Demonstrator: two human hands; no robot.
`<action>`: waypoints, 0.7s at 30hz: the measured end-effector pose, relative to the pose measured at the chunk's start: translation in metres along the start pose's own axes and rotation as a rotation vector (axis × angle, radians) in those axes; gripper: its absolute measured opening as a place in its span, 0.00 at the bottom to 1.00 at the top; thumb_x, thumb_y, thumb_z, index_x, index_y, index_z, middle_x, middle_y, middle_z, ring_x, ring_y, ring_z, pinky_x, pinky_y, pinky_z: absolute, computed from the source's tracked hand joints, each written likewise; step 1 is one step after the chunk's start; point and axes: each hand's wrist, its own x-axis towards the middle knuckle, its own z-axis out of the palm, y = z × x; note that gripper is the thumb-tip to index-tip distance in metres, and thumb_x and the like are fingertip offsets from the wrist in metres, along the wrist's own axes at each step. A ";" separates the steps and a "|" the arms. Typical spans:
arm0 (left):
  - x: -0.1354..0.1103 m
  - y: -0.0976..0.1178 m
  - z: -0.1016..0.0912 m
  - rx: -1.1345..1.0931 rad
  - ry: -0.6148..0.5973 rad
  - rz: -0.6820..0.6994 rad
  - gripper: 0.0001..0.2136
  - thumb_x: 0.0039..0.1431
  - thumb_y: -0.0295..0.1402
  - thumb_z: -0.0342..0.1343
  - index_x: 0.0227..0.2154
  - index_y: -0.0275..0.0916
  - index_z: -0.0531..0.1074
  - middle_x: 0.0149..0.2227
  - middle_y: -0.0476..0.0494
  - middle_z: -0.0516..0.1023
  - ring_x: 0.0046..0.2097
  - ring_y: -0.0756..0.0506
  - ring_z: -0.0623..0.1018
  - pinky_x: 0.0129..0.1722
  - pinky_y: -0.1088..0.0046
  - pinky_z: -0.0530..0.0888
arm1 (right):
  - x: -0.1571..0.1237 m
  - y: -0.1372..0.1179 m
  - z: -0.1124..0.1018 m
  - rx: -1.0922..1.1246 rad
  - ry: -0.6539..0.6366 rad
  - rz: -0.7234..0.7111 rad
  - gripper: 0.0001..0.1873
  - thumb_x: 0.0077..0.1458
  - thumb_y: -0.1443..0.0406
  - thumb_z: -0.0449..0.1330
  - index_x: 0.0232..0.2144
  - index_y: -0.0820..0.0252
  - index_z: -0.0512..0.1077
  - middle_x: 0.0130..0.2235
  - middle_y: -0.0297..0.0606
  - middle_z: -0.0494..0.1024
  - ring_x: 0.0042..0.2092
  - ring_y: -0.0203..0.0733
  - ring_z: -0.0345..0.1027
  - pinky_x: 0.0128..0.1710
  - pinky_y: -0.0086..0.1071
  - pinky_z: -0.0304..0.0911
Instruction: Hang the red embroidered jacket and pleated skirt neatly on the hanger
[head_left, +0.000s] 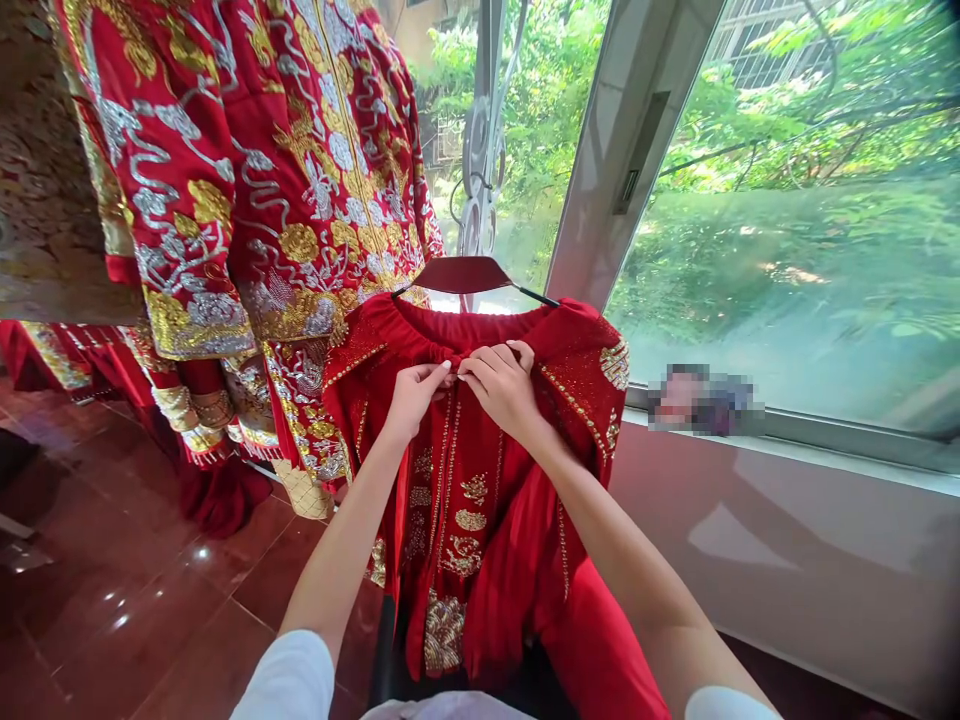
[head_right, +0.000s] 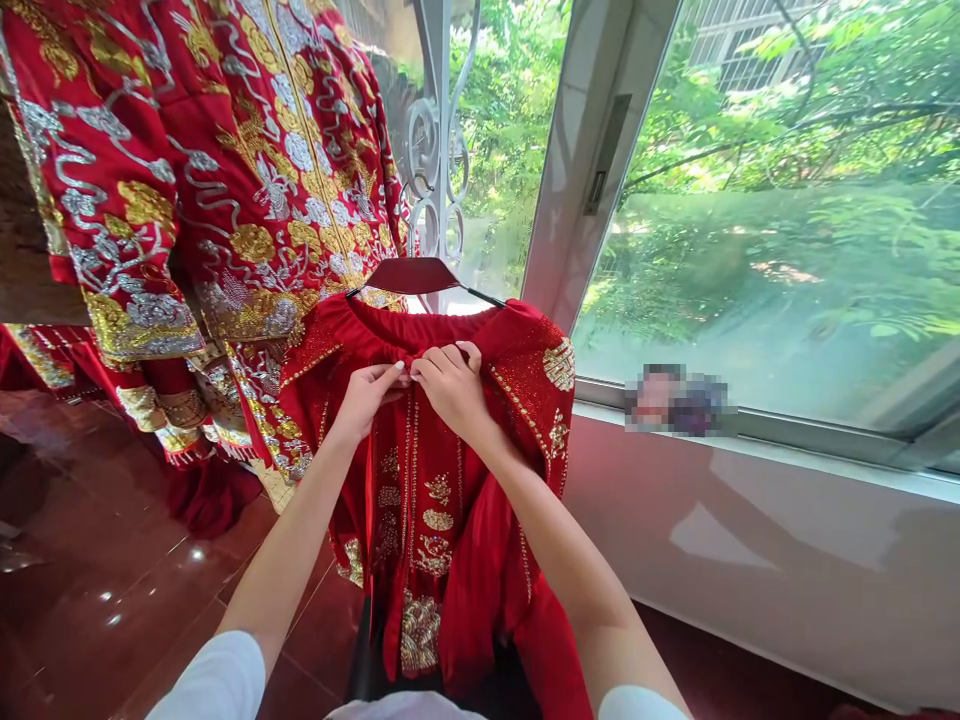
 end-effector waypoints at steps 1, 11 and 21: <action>-0.001 0.000 0.000 0.024 -0.006 0.035 0.22 0.38 0.51 0.67 0.25 0.34 0.76 0.26 0.45 0.78 0.31 0.50 0.75 0.33 0.75 0.69 | 0.000 0.000 -0.001 0.017 -0.004 0.007 0.08 0.62 0.67 0.54 0.32 0.56 0.72 0.35 0.31 0.78 0.39 0.39 0.65 0.52 0.39 0.44; -0.016 0.006 0.004 -0.022 0.013 0.106 0.18 0.44 0.45 0.65 0.30 0.35 0.74 0.28 0.47 0.77 0.32 0.49 0.75 0.37 0.72 0.72 | -0.031 -0.011 0.006 0.132 0.149 0.054 0.09 0.62 0.68 0.52 0.31 0.56 0.70 0.53 0.40 0.72 0.58 0.45 0.60 0.59 0.46 0.51; -0.002 0.005 0.018 -0.061 0.025 -0.069 0.13 0.43 0.38 0.66 0.20 0.34 0.70 0.19 0.54 0.66 0.22 0.56 0.62 0.23 0.78 0.59 | -0.012 -0.005 0.010 0.125 0.233 0.108 0.11 0.61 0.68 0.54 0.41 0.54 0.76 0.39 0.38 0.77 0.42 0.41 0.67 0.44 0.38 0.60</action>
